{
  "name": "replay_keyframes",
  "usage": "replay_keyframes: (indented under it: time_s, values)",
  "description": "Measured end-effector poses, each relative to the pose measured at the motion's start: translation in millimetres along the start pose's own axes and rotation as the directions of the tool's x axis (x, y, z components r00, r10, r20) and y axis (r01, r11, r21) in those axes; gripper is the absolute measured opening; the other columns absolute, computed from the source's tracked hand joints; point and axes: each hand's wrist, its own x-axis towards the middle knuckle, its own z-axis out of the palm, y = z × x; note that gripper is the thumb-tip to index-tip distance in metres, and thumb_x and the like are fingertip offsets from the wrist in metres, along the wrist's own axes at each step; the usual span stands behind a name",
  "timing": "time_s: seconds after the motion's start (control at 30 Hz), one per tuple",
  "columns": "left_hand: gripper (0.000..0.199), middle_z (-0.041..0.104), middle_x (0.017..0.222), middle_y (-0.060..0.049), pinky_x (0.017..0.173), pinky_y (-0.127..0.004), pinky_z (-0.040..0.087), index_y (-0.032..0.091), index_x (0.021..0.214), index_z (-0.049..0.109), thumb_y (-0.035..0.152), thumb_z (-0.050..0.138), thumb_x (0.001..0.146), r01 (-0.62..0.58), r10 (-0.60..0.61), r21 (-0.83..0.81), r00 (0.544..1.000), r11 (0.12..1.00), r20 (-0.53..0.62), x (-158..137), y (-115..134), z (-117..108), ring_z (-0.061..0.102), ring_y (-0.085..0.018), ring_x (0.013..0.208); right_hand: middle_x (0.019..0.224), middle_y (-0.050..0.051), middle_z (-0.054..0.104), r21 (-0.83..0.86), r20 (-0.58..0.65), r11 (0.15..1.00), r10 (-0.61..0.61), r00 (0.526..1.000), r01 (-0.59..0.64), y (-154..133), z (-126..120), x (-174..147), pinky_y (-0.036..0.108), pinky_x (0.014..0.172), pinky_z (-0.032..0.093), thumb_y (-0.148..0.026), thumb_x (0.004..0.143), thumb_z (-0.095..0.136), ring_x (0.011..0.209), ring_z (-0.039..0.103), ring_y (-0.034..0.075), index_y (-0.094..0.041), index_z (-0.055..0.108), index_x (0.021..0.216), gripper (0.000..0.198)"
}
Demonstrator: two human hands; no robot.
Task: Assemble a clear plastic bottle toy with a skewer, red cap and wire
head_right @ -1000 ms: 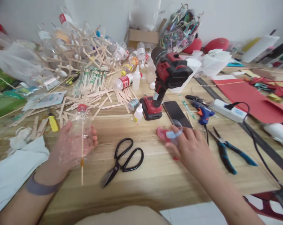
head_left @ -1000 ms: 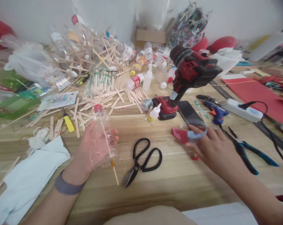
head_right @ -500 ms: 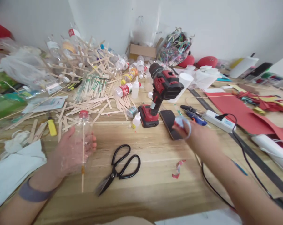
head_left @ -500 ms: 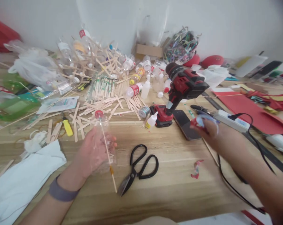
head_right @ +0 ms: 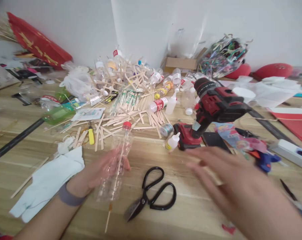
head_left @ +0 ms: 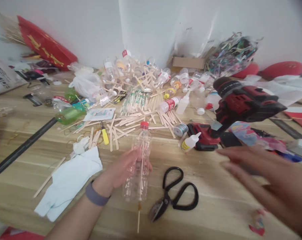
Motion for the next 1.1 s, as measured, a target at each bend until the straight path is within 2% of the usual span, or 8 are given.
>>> replay_keyframes:
  time_s: [0.13, 0.2, 0.3, 0.43, 0.6, 0.87, 1.0, 1.1]
  values:
    - [0.039, 0.072, 0.096, -0.008, 0.064, -0.028, 0.047, 0.02, 0.104, 0.069, 0.044, 0.074, 0.074, 0.046, -0.044, -0.013, 0.994, 0.999, 0.097, -4.4, 3.5, -4.5, 0.068, -0.021, 0.075, 0.123, 0.016, 0.064, 0.277, 0.019, 0.958, -0.085, 0.996, 0.076, -66.7, 39.6, 23.2, 0.041, 0.079, 0.057, -0.028, 0.095, 0.043, 0.105, 0.066, 0.028, -0.022, 0.053, 0.132, 0.039]
    - [0.052, 0.07, 0.107, -0.008, 0.067, -0.028, 0.048, 0.024, 0.115, 0.066, 0.044, 0.079, 0.068, 0.045, -0.044, -0.006, 0.991, 0.999, 0.128, -5.6, 3.9, -6.9, 0.07, -0.022, 0.079, 0.123, 0.017, 0.062, 0.443, 0.079, 0.897, -0.031, 0.996, -0.007, -76.6, 63.6, 38.9, 0.04, 0.074, 0.057, -0.022, 0.093, 0.04, 0.092, 0.068, 0.024, -0.02, 0.047, 0.137, 0.046]
    - [0.058, 0.07, 0.101, -0.009, 0.07, -0.028, 0.049, 0.022, 0.117, 0.064, 0.05, 0.078, 0.068, 0.023, -0.028, 0.027, 0.979, 0.999, 0.202, -5.3, 2.9, -9.1, 0.068, -0.022, 0.079, 0.085, 0.007, 0.068, 0.655, 0.25, 0.729, 0.035, 0.968, -0.196, -78.4, 89.1, 56.6, 0.035, 0.066, 0.055, -0.024, 0.091, 0.042, 0.067, 0.065, 0.018, -0.016, 0.036, 0.144, 0.053]
    - [0.059, 0.069, 0.092, -0.008, 0.066, -0.027, 0.047, 0.02, 0.112, 0.065, 0.057, 0.076, 0.067, -0.009, 0.0, 0.033, 0.969, 0.999, 0.247, -3.5, 1.4, -9.7, 0.066, -0.02, 0.072, 0.089, 0.006, 0.068, 0.843, 0.271, 0.49, -0.03, 0.962, -0.222, -84.6, 99.9, 63.1, 0.034, 0.074, 0.053, -0.027, 0.092, 0.043, 0.082, 0.066, 0.018, -0.017, 0.048, 0.13, 0.04]
    - [0.055, 0.067, 0.091, -0.007, 0.065, -0.025, 0.045, 0.021, 0.112, 0.064, 0.057, 0.073, 0.071, -0.005, 0.007, -0.008, 0.971, 1.0, 0.239, -4.9, 1.3, -9.7, 0.064, -0.018, 0.072, 0.068, 0.0, 0.059, 0.796, 0.313, 0.536, 0.033, 0.949, -0.281, -90.8, 102.3, 58.0, 0.028, 0.059, 0.044, -0.031, 0.092, 0.045, 0.063, 0.055, 0.015, -0.019, 0.062, 0.092, 0.021]
    - [0.056, 0.069, 0.084, -0.006, 0.066, -0.026, 0.048, 0.017, 0.108, 0.063, 0.065, 0.06, 0.079, 0.052, -0.025, -0.095, 0.965, 0.994, 0.259, -5.1, -0.5, -7.3, 0.066, -0.017, 0.066, 0.064, -0.004, 0.051, 0.848, 0.238, 0.354, 0.414, 0.879, -0.396, -80.9, 109.2, 60.0, 0.029, 0.056, 0.042, -0.039, 0.086, 0.054, 0.058, 0.05, 0.014, -0.02, 0.05, 0.1, 0.024]
    - [0.06, 0.07, 0.084, -0.008, 0.063, -0.026, 0.049, 0.015, 0.114, 0.059, 0.064, 0.058, 0.08, 0.067, -0.029, -0.089, 0.926, 0.994, 0.375, -5.8, -3.2, -8.8, 0.067, -0.018, 0.066, 0.061, -0.007, 0.052, 0.856, 0.327, 0.291, 0.334, 0.884, -0.427, -79.0, 114.1, 63.7, 0.027, 0.051, 0.039, -0.036, 0.077, 0.065, 0.053, 0.048, 0.013, -0.02, 0.046, 0.121, 0.051]
    - [0.059, 0.069, 0.084, -0.008, 0.062, -0.028, 0.05, 0.016, 0.117, 0.058, 0.062, 0.059, 0.081, 0.057, -0.03, -0.053, 0.914, 0.997, 0.404, -8.5, -0.6, -11.4, 0.065, -0.018, 0.068, 0.06, -0.006, 0.054, 0.858, 0.402, 0.236, 0.247, 0.882, -0.457, -78.1, 116.6, 66.2, 0.026, 0.048, 0.038, -0.036, 0.077, 0.065, 0.049, 0.049, 0.011, -0.019, 0.055, 0.109, 0.037]
